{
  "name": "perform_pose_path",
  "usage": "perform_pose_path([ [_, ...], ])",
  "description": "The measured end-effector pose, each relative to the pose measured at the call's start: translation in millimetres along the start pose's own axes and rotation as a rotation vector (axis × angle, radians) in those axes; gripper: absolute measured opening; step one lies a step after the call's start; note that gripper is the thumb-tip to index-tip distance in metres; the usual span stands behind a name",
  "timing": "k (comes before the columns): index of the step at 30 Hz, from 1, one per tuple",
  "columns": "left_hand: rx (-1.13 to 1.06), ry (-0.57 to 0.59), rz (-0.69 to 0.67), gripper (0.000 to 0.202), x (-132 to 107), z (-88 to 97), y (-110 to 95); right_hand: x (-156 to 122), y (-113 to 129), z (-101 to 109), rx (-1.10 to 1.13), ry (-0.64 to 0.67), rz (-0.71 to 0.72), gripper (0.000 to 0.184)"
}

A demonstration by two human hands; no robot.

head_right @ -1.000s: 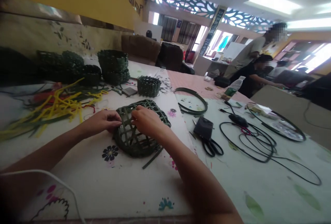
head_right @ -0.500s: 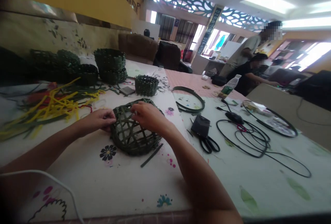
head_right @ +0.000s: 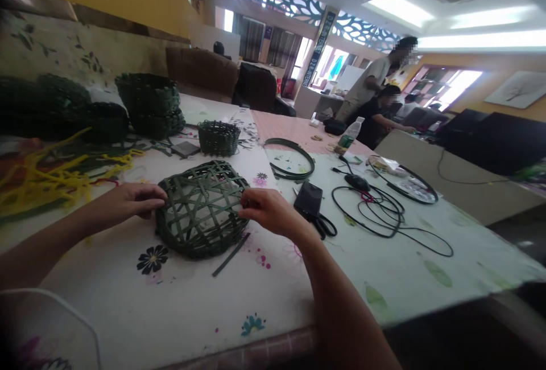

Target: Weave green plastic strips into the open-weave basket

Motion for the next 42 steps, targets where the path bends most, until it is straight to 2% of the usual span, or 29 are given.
perform_pose_path([
  [3,0.063,-0.014,-0.039,0.038,2.9,-0.1,5.3,-7.1,-12.3,-2.5,0.108,0.028,-0.056,0.022],
  [8,0.126,-0.018,-0.097,0.037,3.5,-1.6,1.8,-8.5,-18.2,-8.4,0.146,-0.053,-0.113,0.013],
  [12,0.268,-0.012,-0.183,0.033,0.8,19.7,-4.4,-12.4,-8.8,-22.2,0.331,0.012,-0.185,0.015],
  [15,0.339,0.038,-0.151,0.031,-4.6,42.5,-10.0,-18.1,2.4,-32.3,0.418,0.028,-0.2,0.017],
  [16,0.354,-0.004,-0.15,0.031,-7.2,47.5,-13.8,-19.8,5.9,-34.1,0.403,0.003,-0.189,0.018],
  [18,0.368,-0.196,-0.222,0.033,-13.9,48.7,-25.6,-22.0,11.7,-34.7,0.357,-0.068,-0.167,0.019],
  [20,0.368,-0.406,-0.377,0.03,-22.8,35.0,-41.0,-22.6,15.1,-32.9,0.323,-0.138,-0.162,0.02],
  [22,0.335,-0.479,-0.497,0.027,-32.0,8.9,-55.0,-22.0,16.8,-30.6,0.294,-0.179,-0.167,0.02],
  [23,0.295,-0.472,-0.548,0.027,-36.1,-6.2,-60.6,-21.6,17.3,-29.8,0.283,-0.182,-0.169,0.02],
  [25,0.242,-0.35,-0.632,0.025,-41.9,-35.1,-68.2,-21.2,18.2,-29.5,0.269,-0.176,-0.171,0.021],
  [28,0.216,-0.246,-0.693,0.025,-44.1,-62.3,-74.3,-22.1,19.9,-32.7,0.252,-0.169,-0.181,0.024],
  [34,0.287,-0.096,-0.623,0.025,-34.3,-74.7,-87.5,-23.6,20.7,-43.9,0.294,-0.196,-0.231,0.025],
  [39,0.238,-0.048,-0.411,0.017,-26.6,-78.7,-96.9,-21.7,18.0,-48.5,0.375,-0.21,-0.299,0.022],
  [42,0.21,-0.035,-0.304,0.021,-22.9,-79.9,-99.1,-20.8,16.1,-50.2,0.42,-0.203,-0.338,0.019],
])
Point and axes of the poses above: each hand's wrist, its own x-axis towards the middle knuckle, its own z-axis out of the back of the hand, y = z × x, the point moved 1 cm from there along x, towards the middle knuckle, and after that the axes turned 13 degrees about -y, right-handed, at the moved point
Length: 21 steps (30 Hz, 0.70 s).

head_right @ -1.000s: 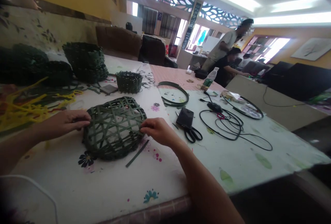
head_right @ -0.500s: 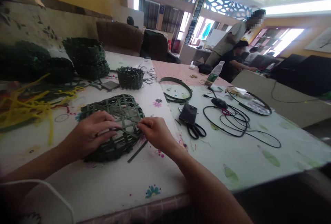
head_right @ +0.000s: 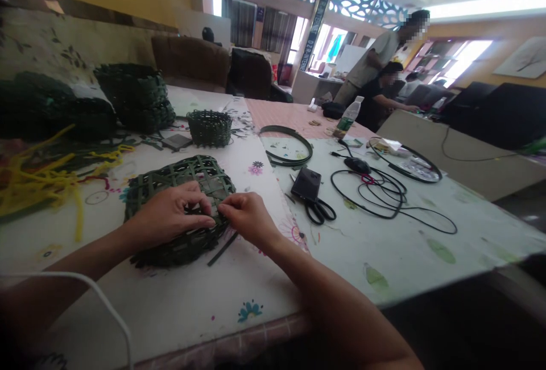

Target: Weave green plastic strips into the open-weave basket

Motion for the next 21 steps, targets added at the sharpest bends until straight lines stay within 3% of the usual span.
perform_pose_path([
  [10,-0.197,-0.026,0.146,0.029,2.4,-7.6,8.3,-1.4,-3.9,-4.0,0.058,-0.028,0.005,0.018],
  [21,-0.182,-0.059,0.21,0.024,4.3,-9.5,0.9,-5.9,-3.8,-8.5,0.172,-0.086,-0.064,0.019],
])
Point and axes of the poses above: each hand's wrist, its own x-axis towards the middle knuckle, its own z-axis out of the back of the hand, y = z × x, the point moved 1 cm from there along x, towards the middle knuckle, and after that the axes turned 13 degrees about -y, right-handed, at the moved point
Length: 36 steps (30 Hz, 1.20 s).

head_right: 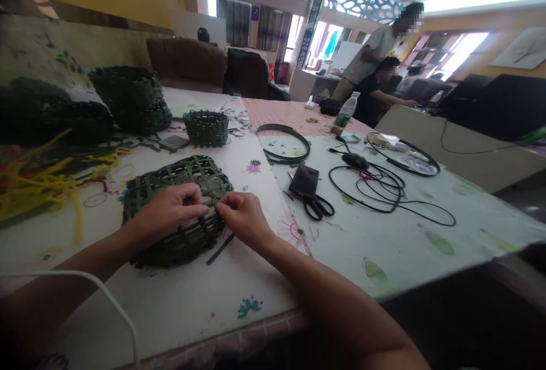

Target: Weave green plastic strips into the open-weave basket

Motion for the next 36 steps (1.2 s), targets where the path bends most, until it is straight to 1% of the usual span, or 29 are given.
perform_pose_path([
  [6,0.018,0.008,0.003,0.024,2.4,-0.8,1.6,-0.9,-2.4,-2.2,-0.01,-0.035,0.009,0.02],
  [10,-0.004,0.052,0.026,0.026,3.5,0.0,0.9,-2.3,-3.5,-3.6,-0.01,-0.059,0.022,0.02],
  [17,-0.045,0.094,0.079,0.029,3.8,-0.5,0.3,-4.4,-5.9,-5.2,0.003,-0.091,0.04,0.019],
  [20,-0.083,0.133,0.078,0.029,4.1,-0.4,1.4,-4.3,-8.1,-6.2,-0.009,-0.099,0.065,0.02],
  [23,-0.089,0.139,0.072,0.029,4.0,0.4,2.4,-3.4,-7.6,-6.2,-0.018,-0.1,0.054,0.02],
  [26,-0.096,0.128,0.076,0.029,3.0,1.3,2.1,-2.8,-2.1,-2.0,-0.05,-0.039,0.022,0.022],
  [28,-0.111,0.118,0.081,0.03,2.2,1.9,1.7,-2.6,4.1,4.4,-0.1,-0.043,0.059,0.023],
  [29,-0.116,0.114,0.079,0.03,1.9,2.1,1.7,-2.4,7.5,8.5,-0.127,-0.084,0.104,0.023],
  [31,-0.118,0.102,0.067,0.031,1.8,2.2,2.6,-0.9,12.6,16.7,-0.153,-0.209,0.201,0.023],
  [33,-0.108,0.092,0.049,0.031,2.0,2.0,4.6,2.9,13.3,22.2,-0.129,-0.284,0.233,0.02],
  [34,-0.098,0.085,0.038,0.03,2.2,1.8,5.7,5.6,11.6,23.2,-0.114,-0.276,0.217,0.017],
  [36,-0.071,0.062,0.019,0.028,2.4,1.8,7.6,11.9,5.2,22.1,-0.107,-0.186,0.158,0.013],
])
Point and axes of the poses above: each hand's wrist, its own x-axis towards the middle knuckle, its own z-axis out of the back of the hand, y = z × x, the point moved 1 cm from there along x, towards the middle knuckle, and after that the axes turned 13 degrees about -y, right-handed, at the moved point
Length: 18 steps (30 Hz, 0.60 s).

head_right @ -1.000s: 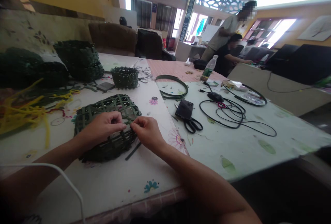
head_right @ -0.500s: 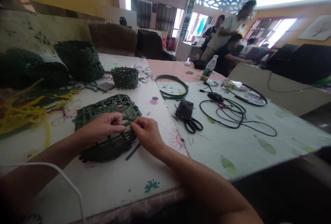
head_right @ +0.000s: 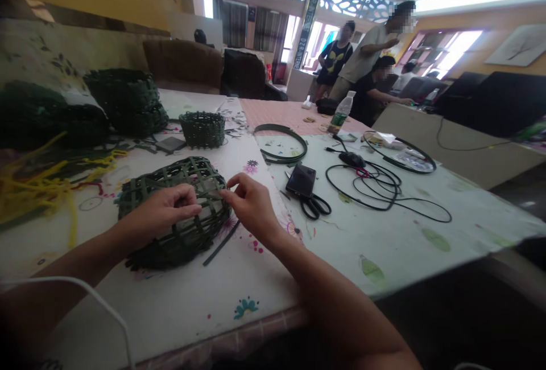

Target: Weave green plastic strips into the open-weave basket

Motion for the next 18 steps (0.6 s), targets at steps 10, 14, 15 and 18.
perform_pose_path([
  [10,0.042,-0.099,0.058,0.031,6.8,-10.7,-4.7,6.9,-21.6,-10.2,0.133,0.218,-0.076,0.013],
  [14,0.146,-0.12,0.071,0.032,12.1,-15.9,-8.4,9.1,-24.1,-9.6,0.169,0.229,-0.093,0.015],
  [15,0.179,-0.129,0.059,0.032,12.5,-16.4,-9.4,9.7,-24.6,-9.5,0.189,0.233,-0.108,0.016],
  [18,0.247,-0.16,0.013,0.032,12.1,-16.6,-12.2,11.0,-24.5,-9.9,0.271,0.252,-0.187,0.016],
])
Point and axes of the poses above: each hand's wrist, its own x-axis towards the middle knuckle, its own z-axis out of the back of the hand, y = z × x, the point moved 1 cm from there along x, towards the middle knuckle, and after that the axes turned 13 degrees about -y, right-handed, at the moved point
